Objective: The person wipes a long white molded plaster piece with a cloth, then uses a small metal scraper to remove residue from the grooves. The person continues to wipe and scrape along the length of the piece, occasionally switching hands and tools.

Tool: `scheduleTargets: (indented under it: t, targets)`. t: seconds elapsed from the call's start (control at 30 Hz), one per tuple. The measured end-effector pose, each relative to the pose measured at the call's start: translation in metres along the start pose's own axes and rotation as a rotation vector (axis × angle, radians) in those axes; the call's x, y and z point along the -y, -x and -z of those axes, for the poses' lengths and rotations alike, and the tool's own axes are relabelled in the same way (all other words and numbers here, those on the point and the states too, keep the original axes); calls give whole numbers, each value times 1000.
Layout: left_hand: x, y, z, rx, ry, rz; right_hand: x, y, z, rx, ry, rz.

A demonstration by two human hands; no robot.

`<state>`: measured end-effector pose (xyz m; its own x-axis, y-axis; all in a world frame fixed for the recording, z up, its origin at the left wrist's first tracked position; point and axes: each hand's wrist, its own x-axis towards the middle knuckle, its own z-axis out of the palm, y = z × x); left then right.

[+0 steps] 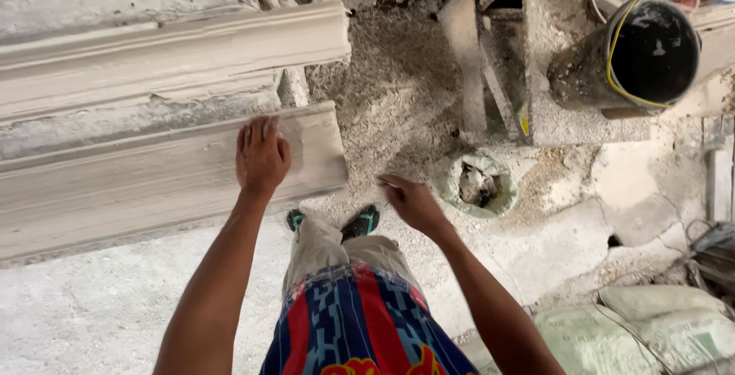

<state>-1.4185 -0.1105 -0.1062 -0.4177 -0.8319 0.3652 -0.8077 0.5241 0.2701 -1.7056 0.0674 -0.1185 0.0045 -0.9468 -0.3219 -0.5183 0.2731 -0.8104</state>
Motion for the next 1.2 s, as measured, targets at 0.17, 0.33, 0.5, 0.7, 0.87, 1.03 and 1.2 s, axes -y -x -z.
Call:
scheduleTargets:
  t: [0.17,0.33,0.5,0.7,0.87,1.03,1.2]
  targets:
    - [0,1,2,-4,-1,4,7,-3,3,-60,81,-49]
    - [3,1,4,22,-2,30,3,-9,-10,12,24,28]
    - [7,2,1,42,-13,59,-10,3,9,-147,18,22]
    - [9,2,0,111,2,89,22,-35,-36,-382,-686,-49]
    - [10,2,2,69,3,67,39,-54,-87,-77,-372,-94]
    - [13,2,0,67,1,85,25,-19,-83,-25,-905,-272]
    - [14,0,3,29,-27,40,8,-14,-103,1,-583,-133]
